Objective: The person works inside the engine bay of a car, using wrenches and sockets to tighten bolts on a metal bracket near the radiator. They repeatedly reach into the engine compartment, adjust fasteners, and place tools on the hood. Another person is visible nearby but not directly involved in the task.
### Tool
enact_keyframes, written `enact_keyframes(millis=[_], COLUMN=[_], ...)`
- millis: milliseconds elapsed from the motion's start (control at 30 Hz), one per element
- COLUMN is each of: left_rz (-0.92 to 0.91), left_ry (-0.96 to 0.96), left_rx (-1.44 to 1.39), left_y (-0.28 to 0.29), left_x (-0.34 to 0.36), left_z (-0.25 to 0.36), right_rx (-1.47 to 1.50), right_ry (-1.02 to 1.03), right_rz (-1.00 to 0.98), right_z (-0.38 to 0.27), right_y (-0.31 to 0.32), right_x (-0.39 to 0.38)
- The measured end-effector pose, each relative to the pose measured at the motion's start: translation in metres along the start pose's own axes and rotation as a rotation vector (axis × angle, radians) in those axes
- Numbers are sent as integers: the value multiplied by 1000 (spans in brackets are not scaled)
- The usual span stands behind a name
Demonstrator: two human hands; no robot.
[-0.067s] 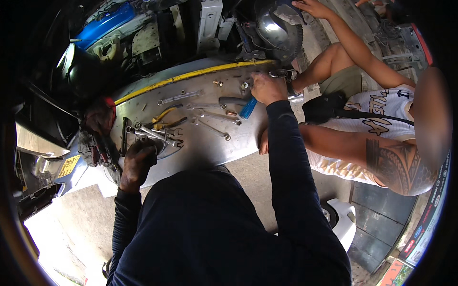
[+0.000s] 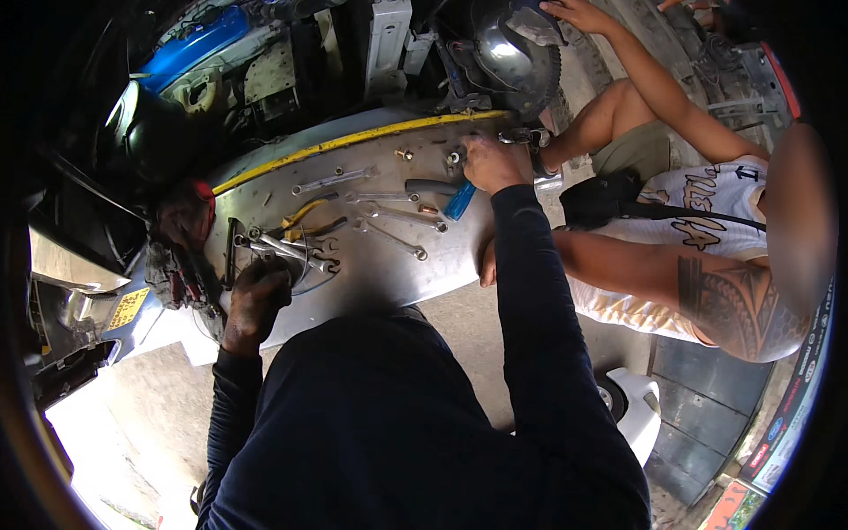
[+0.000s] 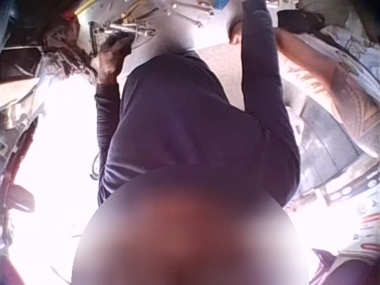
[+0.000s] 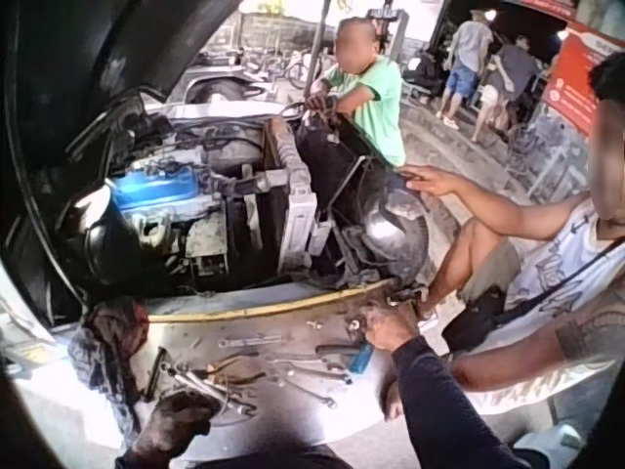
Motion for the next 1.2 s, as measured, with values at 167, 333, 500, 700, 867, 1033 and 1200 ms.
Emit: enact_keyframes(millis=[167,333,500,700,867,1033,1200], left_rz=[63,97,89,113,181,180,163], left_ry=[285,193,141,72,137,116,125], left_rx=[-224,116,114,29,-150,-50,-75], left_y=[-5,-11,-21,-8,11,16,19], left_x=[13,30,35,21,15,12,16], left_z=[-2,29,34,33,31,33,34], right_rx=[-16,704,987,1046,1372,1529,1764], right_ry=[-13,226,406,437,210,133,94], right_rz=[-20,98,123,88,-135,-275,-154], right_z=[-11,-107,-223,-245,-247,-262,-261], right_y=[20,90,117,115,101,83,80], right_x=[2,-16,-44,-40,-28,-31,-31])
Point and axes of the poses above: each hand's wrist, its own x-axis towards the middle knuckle, its own y-axis out of the back of the hand, z = x × y, the point moved 6 cm from there along x, towards the middle knuckle, and after that the axes turned 4 degrees about y, right-handed, at the moved point
